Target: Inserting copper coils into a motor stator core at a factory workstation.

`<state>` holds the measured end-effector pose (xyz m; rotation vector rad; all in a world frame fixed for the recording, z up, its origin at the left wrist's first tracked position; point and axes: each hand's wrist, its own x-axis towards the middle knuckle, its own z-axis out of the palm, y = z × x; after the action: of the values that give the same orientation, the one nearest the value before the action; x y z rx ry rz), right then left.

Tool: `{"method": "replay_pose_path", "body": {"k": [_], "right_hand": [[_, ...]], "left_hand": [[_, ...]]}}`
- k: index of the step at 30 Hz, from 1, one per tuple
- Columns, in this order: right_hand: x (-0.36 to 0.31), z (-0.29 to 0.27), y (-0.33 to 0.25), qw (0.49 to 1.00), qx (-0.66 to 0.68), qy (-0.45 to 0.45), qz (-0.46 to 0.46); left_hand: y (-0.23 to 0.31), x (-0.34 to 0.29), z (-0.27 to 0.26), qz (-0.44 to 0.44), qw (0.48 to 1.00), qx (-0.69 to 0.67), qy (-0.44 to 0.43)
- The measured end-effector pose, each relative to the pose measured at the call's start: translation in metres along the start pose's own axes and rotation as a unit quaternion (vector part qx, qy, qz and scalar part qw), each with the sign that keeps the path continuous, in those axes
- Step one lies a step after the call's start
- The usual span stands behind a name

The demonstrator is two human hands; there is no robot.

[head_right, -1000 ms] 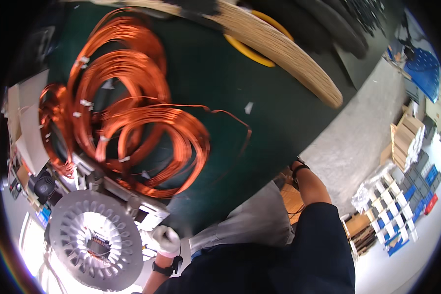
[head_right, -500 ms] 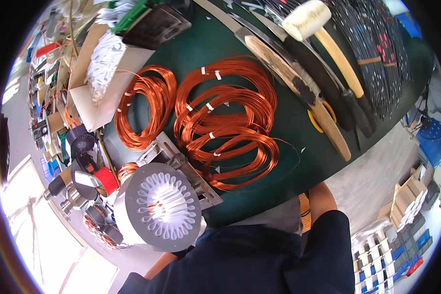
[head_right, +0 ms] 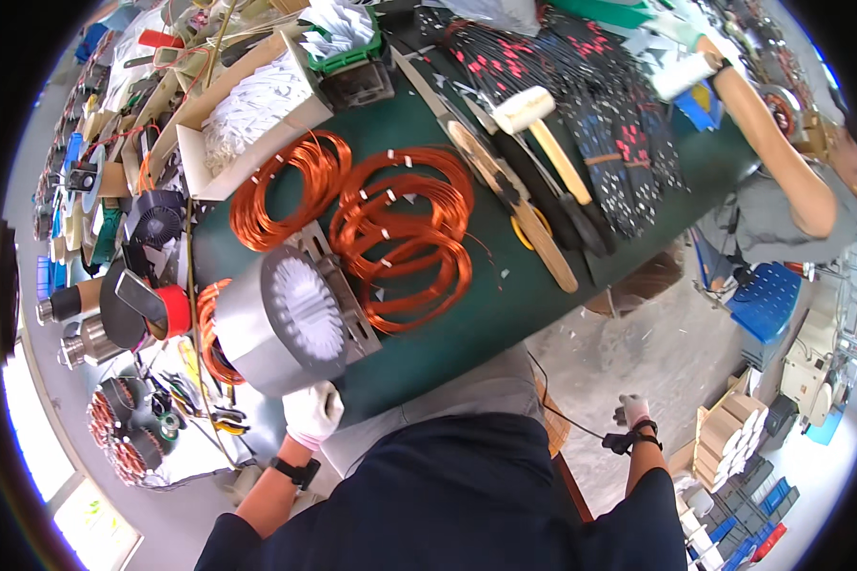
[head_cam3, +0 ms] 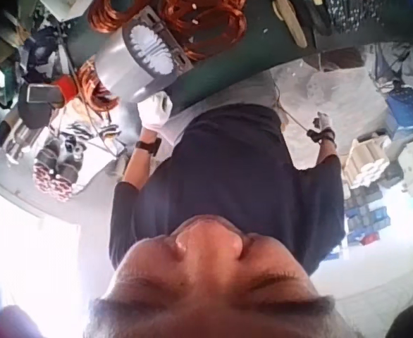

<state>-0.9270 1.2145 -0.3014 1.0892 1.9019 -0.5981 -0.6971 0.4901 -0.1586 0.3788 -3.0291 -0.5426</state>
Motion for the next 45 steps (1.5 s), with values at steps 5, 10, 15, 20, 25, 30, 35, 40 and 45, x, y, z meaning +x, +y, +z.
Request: {"method": "replay_pose_path", "body": {"k": [5,10,15,20,25,30,35,40,45], "right_hand": [[-0.078,0.076,-0.093,0.949,-0.093,-0.238,-0.186],[-0.105,0.185,-0.103,0.794,-0.34,-0.37,-0.341],[-0.092,0.186,-0.082,0.86,-0.229,-0.376,-0.258],[-0.072,0.179,-0.057,0.848,-0.218,-0.41,-0.255],[-0.097,0.206,-0.055,0.798,-0.393,-0.191,-0.416],[-0.127,0.2,-0.071,0.742,-0.523,0.015,-0.419],[-0.124,0.163,-0.068,0.747,-0.545,0.123,-0.36],[-0.066,0.097,-0.022,0.739,-0.572,0.196,-0.298],[-0.003,-0.005,0.05,0.747,-0.577,0.285,-0.168]], "left_hand": [[0.006,-0.002,0.001,0.023,0.998,0.008,0.062],[0.011,-0.004,0.009,0.022,0.993,0.013,0.113],[0.016,-0.008,0.01,0.006,0.989,0.007,0.149],[0.015,-0.007,0.012,0.012,0.988,-0.043,0.147],[0.014,-0.008,0.011,0.009,0.987,-0.058,0.152],[0.015,-0.007,0.008,0.023,0.988,-0.04,0.148],[0.009,-0.006,0.008,0.044,0.987,-0.047,0.146],[0.009,-0.01,0.009,0.045,0.986,-0.066,0.148],[0.01,-0.01,0.01,0.072,0.98,-0.089,0.164]]}}
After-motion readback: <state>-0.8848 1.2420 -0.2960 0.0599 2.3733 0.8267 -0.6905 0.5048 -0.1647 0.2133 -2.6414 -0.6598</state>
